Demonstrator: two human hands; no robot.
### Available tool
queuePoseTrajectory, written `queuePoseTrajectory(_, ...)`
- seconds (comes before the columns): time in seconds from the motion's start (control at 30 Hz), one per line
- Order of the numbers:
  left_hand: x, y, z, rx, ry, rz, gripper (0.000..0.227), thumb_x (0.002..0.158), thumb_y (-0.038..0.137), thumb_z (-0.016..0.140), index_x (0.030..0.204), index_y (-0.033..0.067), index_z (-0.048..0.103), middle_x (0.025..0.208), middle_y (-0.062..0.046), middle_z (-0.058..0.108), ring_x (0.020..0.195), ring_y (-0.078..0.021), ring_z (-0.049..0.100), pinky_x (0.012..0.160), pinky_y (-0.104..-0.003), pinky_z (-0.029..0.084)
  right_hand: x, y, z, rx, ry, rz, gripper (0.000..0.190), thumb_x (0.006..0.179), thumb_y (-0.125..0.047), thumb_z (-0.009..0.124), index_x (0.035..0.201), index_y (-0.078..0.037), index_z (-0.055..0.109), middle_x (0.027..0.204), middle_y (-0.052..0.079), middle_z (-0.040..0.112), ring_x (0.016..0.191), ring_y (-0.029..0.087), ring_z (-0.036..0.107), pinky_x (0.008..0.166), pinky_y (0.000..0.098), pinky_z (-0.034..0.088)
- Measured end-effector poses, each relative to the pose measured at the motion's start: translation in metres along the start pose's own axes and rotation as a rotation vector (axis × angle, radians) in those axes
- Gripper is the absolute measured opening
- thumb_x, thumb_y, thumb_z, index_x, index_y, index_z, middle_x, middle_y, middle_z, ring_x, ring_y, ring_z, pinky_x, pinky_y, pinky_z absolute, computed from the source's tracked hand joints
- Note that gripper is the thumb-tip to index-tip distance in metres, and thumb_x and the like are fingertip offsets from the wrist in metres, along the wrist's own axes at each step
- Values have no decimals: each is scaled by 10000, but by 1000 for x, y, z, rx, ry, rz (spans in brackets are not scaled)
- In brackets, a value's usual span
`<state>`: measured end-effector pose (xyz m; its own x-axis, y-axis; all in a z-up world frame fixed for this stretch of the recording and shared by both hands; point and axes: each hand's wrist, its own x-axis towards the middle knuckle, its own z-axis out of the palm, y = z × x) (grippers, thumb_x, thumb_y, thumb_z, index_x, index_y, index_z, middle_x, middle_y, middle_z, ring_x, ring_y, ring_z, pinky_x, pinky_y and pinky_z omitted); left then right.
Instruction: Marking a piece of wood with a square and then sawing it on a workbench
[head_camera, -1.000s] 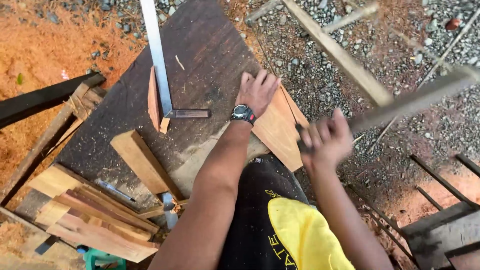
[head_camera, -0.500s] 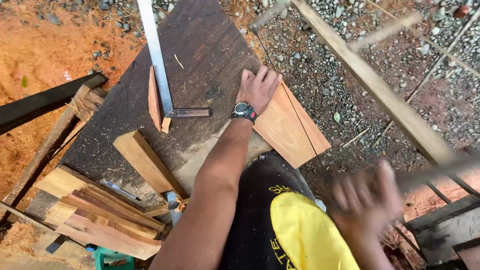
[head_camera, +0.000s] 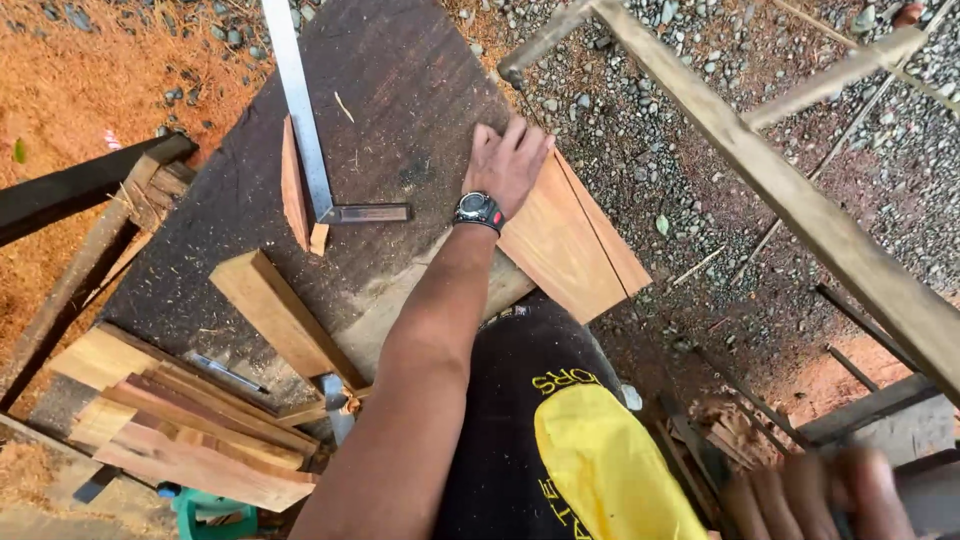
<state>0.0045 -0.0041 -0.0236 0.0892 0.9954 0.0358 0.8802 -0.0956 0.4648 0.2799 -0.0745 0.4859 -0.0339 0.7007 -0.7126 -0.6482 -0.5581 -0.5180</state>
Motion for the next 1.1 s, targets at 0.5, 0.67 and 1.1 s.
queuePoseTrajectory(0.5,-1,-2,-3,161,45,114,130,1229,212,687,1328,253,761,1099,42,579,1159,-205,584,855,-486,395,10,-2,30,-313,148,92,603,1475,-299,413,881,-199,435,650,-72,374,486,122,270,460,351,277)
queuePoseTrajectory(0.67,0,0,-1,97,64,77,100,1244,276,670,1155,265,714,1049,51,562,1018,-205,575,856,-492,370,93,56,6,-190,154,-41,611,1304,-289,534,711,-234,400,594,-55,351,451,121,274,406,348,208)
queuePoseTrajectory(1.1,3,3,-10,40,72,28,227,1308,280,578,1101,213,640,1060,12,545,929,-209,526,857,-457,379,6,-25,-87,291,-303,123,368,1280,-127,494,924,-37,517,789,155,502,591,321,403,538,571,345)
